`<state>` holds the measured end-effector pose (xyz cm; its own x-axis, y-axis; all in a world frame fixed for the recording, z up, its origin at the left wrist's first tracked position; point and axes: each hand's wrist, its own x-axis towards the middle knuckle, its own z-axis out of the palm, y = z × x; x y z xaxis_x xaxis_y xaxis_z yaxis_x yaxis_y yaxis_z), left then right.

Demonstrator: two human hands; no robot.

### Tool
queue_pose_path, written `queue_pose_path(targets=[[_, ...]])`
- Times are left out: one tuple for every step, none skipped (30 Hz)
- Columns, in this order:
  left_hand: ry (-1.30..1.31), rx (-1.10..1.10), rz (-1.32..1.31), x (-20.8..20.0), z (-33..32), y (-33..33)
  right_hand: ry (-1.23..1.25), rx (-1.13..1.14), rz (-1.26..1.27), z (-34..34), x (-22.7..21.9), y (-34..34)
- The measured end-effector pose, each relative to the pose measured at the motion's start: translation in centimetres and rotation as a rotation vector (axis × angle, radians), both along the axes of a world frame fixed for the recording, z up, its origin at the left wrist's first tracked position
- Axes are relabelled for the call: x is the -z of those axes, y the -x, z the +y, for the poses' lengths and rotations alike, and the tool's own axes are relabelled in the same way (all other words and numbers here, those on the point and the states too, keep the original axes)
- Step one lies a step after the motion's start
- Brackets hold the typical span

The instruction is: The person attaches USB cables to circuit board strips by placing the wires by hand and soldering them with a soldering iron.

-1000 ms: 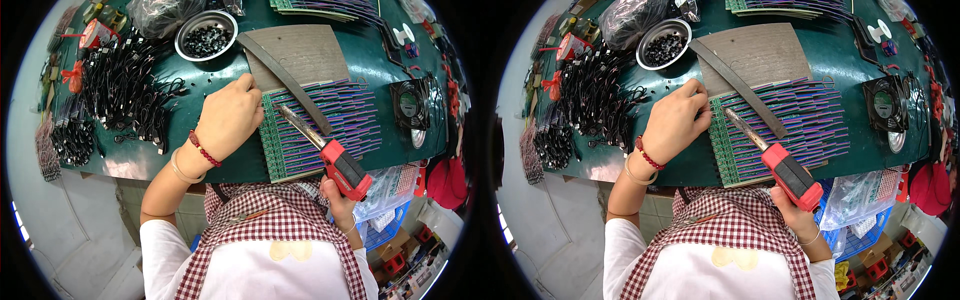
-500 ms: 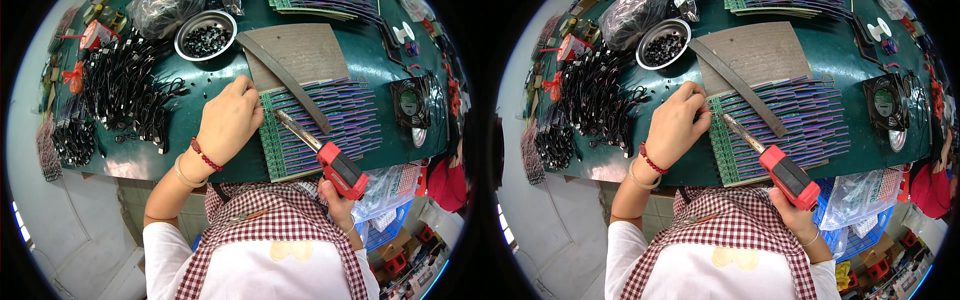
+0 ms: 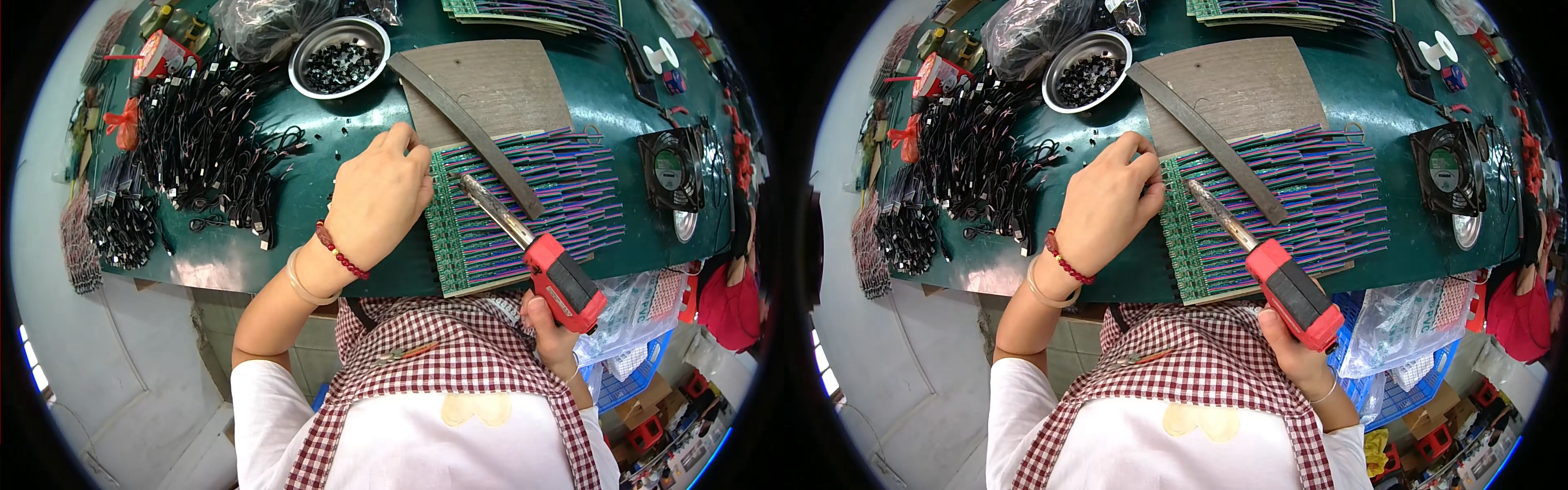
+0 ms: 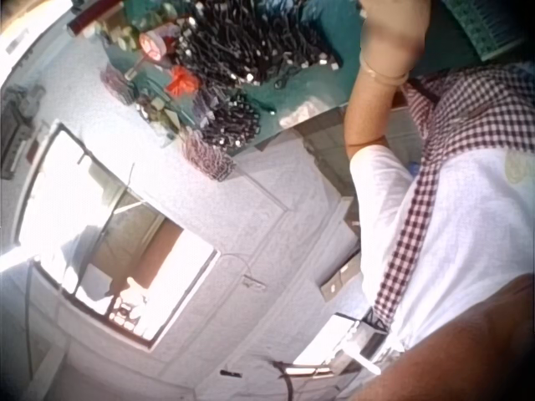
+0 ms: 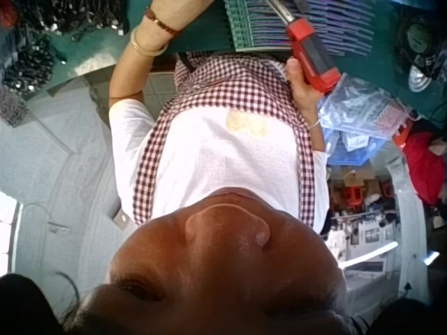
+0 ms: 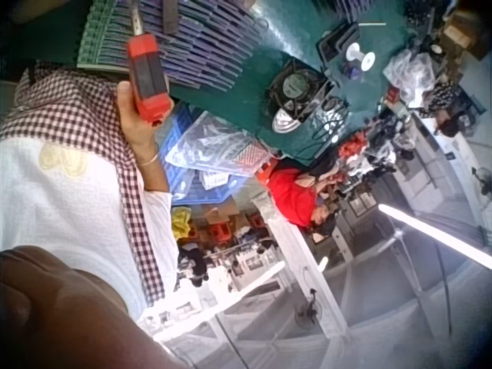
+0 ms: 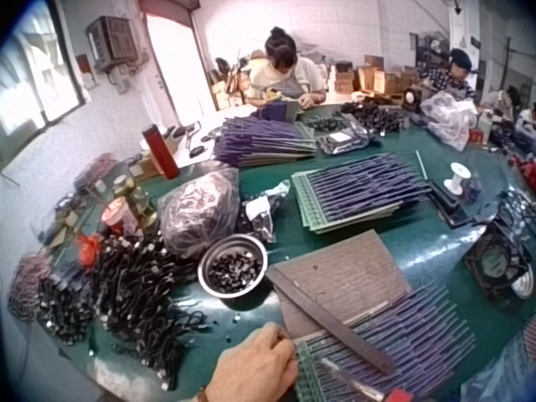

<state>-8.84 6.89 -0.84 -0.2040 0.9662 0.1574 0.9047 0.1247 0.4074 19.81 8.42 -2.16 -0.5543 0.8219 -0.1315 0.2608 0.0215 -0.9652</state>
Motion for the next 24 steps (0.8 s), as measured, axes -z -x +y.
queue_pose_path(targets=[[0.003,-0.001,-0.001,0.0,0.0,0.0,-0.001,0.0,0.0,0.0,-0.1,0.1],[0.002,-0.001,0.0,-0.1,0.0,0.0,0.018,0.008,0.017,0.1,-0.2,0.3],[0.003,-0.002,0.001,-0.1,0.0,0.0,0.038,0.015,0.035,0.1,-0.3,0.4],[0.005,-0.001,0.002,0.0,0.1,0.0,0.037,0.016,0.034,0.2,-0.4,0.3],[0.005,0.0,0.002,0.0,0.1,0.0,0.091,0.016,-0.04,0.2,-0.5,0.2],[0.008,0.0,0.006,0.0,0.2,-0.1,0.144,0.016,-0.114,0.2,-0.5,0.2],[0.013,-0.001,0.011,0.0,0.1,-0.1,0.145,0.014,-0.113,0.3,-0.6,0.2],[0.014,-0.003,0.013,0.0,0.1,-0.1,0.124,-0.014,-0.138,0.3,-0.7,0.3],[0.015,0.0,0.02,-0.1,0.2,-0.2,0.103,-0.043,-0.162,0.3,-0.8,0.3],[0.016,0.002,0.026,-0.1,0.2,-0.2,0.103,-0.044,-0.162,0.3,-0.8,0.3],[0.016,0.001,0.026,-0.1,0.2,-0.2,0.086,-0.037,-0.159,0.4,-0.9,0.3],[0.016,-0.001,0.03,0.0,0.2,-0.2,0.07,-0.03,-0.157,0.4,-0.9,0.3],[0.016,-0.003,0.035,0.0,0.2,-0.2,0.069,-0.032,-0.156,0.3,-0.9,0.3],[0.016,-0.005,0.036,0.0,0.2,-0.2,0.086,0.004,-0.129,0.2,-0.8,0.2],[0.019,-0.006,0.038,-0.1,0.1,-0.2,0.102,0.039,-0.101,0.1,-0.7,0.1],[0.022,-0.003,0.038,-0.1,0.2,-0.2,0.101,0.04,-0.102,0.1,-0.7,0.1],[0.021,-0.003,0.037,0.0,0.2,-0.1,0.104,0.028,-0.099,0.2,-0.7,0.0],[0.02,-0.002,0.042,0.0,0.2,-0.1,0.107,0.015,-0.096,0.2,-0.7,0.0],[0.02,-0.002,0.05,0.0,0.2,-0.2,0.107,0.015,-0.094,0.2,-0.8,0.2],[0.02,-0.002,0.052,0.0,0.2,-0.2,0.104,-0.009,-0.129,0.3,-1.1,0.5],[0.024,0.0,0.067,0.0,0.3,-0.3,0.102,-0.033,-0.164,0.4,-1.3,0.6],[0.029,0.003,0.079,0.0,0.3,-0.2,0.103,-0.034,-0.165,0.4,-1.3,0.6],[0.029,0.003,0.079,0.0,0.4,-0.2,0.104,-0.027,-0.163,0.3,-1.3,0.6],[0.033,0.007,0.083,-0.1,0.4,-0.2,0.106,-0.02,-0.162,0.3,-1.2,0.6]])
